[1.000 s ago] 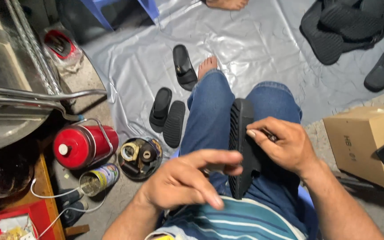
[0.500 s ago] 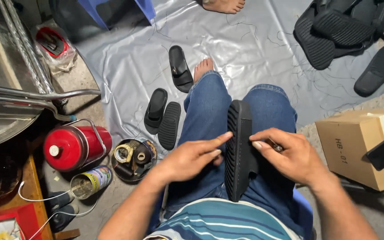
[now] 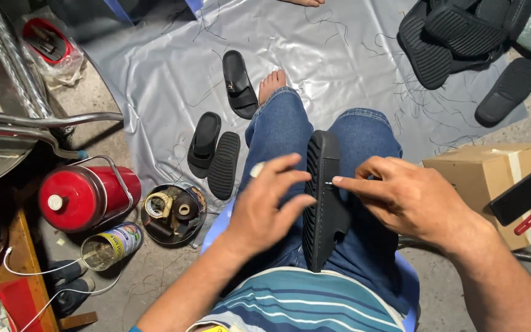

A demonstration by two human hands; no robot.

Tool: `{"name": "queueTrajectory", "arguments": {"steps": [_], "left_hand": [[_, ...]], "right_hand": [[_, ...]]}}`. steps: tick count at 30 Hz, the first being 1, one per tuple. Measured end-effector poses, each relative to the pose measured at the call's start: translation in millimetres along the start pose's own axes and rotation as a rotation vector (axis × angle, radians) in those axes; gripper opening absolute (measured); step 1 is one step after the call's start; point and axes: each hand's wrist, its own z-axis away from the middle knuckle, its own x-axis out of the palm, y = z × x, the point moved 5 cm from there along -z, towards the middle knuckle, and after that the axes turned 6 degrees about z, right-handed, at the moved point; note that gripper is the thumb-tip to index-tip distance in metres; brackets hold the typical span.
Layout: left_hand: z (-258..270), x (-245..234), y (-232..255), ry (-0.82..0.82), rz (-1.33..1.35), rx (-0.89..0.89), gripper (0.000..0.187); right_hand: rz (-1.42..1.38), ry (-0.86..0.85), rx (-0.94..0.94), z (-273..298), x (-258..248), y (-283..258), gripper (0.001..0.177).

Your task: Hand-sewing the sole of a black sandal using a needle and thread while sitting on a chair.

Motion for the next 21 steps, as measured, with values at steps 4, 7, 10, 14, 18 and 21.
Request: {"name": "queueTrajectory", "arguments": {"steps": [4,7,10,14,18,21], "left_hand": [[13,25,-3,0.005,0.044,-0.153,0.032],[20,30,-4,0.096,0.049,-0.174,0.030],[25,33,-2,0.194,0.045,-0.143,0.030],[28,36,5,0.269,0.020,-0.034,0.026],[32,45,-1,0.244,-0.071,-0.062,0.026],[35,45,3,0.270,-0.110,0.047,0.032]], "right_hand": [[0.008,-0.009,0.016,-3,-1,0,0.038],[0.015,0.002,0.000,-3,-1,0,0.038],[0.034,-0.007,-0.002,-4,-2,-2,0.037],[0.176,-0.056,0.014,-5,-2,-10,0.040],[0.390,-0.078,0.049,-5,-3,-20,0.038],[0.413,-0.069,0.009,-7,3,-15,0.037]]}}
